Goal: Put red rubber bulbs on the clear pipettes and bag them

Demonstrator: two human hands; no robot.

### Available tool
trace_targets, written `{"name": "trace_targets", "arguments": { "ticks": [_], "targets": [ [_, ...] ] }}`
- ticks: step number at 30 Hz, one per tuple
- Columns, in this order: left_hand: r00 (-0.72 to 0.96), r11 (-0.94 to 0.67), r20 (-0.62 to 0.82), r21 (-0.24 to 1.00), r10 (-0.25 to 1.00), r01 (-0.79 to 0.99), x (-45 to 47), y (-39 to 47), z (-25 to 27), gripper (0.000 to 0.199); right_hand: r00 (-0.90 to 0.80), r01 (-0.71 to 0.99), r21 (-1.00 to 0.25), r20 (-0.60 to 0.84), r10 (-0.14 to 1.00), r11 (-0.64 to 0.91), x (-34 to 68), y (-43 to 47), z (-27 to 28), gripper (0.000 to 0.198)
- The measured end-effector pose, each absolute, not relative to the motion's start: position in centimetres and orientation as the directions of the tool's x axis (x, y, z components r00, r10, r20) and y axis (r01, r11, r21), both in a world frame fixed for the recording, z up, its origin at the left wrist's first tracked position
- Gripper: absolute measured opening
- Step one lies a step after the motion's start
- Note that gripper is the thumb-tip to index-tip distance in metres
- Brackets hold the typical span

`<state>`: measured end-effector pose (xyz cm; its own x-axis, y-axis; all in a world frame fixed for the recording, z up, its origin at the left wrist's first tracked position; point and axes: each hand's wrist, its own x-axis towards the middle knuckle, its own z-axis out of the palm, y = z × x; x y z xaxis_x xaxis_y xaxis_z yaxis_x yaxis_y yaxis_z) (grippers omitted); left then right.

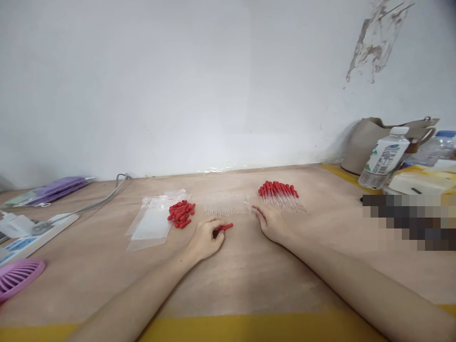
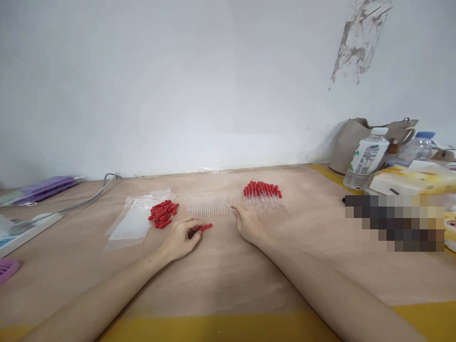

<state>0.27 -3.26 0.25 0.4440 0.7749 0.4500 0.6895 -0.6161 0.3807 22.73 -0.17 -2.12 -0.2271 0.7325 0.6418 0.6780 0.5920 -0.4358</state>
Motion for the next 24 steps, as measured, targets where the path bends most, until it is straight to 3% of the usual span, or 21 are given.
{"name": "trace_targets", "arguments": {
  "ticks": [3, 9, 14, 18, 24],
  "targets": [
    [0.408, -0.583, 0.439, 0.415, 0.801, 0.699, 0.5, -2.7, 0.1, 0.015, -0.287, 0.671, -0.414, 0.620, 0.730, 0.615, 22.5, -0.7, -1.8, 0.021],
    [0.408, -0.572, 0.415, 0.439, 0.813, 0.693, 0.8, -1.5, -0.4, 0.018, -0.374, 0.710, -0.309, 0.596, 0.711, 0.632, 22.2, -1.2, -1.8, 0.015],
    [0.409, -0.630, 0.508, 0.405, 0.758, 0.663, 0.9, -1.9, -0.2, 0.020, -0.403, 0.672, -0.300, 0.619, 0.674, 0.677, 21.9, -2.0, -1.6, 0.014],
    [0.384, -0.639, 0.530, 0.468, 0.756, 0.610, 1.0, -2.0, -0.1, 0.020, -0.388, 0.642, -0.338, 0.630, 0.672, 0.688, 21.5, -2.6, -1.3, 0.015],
    [0.375, -0.580, 0.443, 0.598, 0.814, 0.553, 1.0, -2.2, -0.4, 0.023, -0.420, 0.619, -0.333, 0.625, 0.658, 0.711, 21.3, -2.8, -1.3, 0.019]
  ]
}}
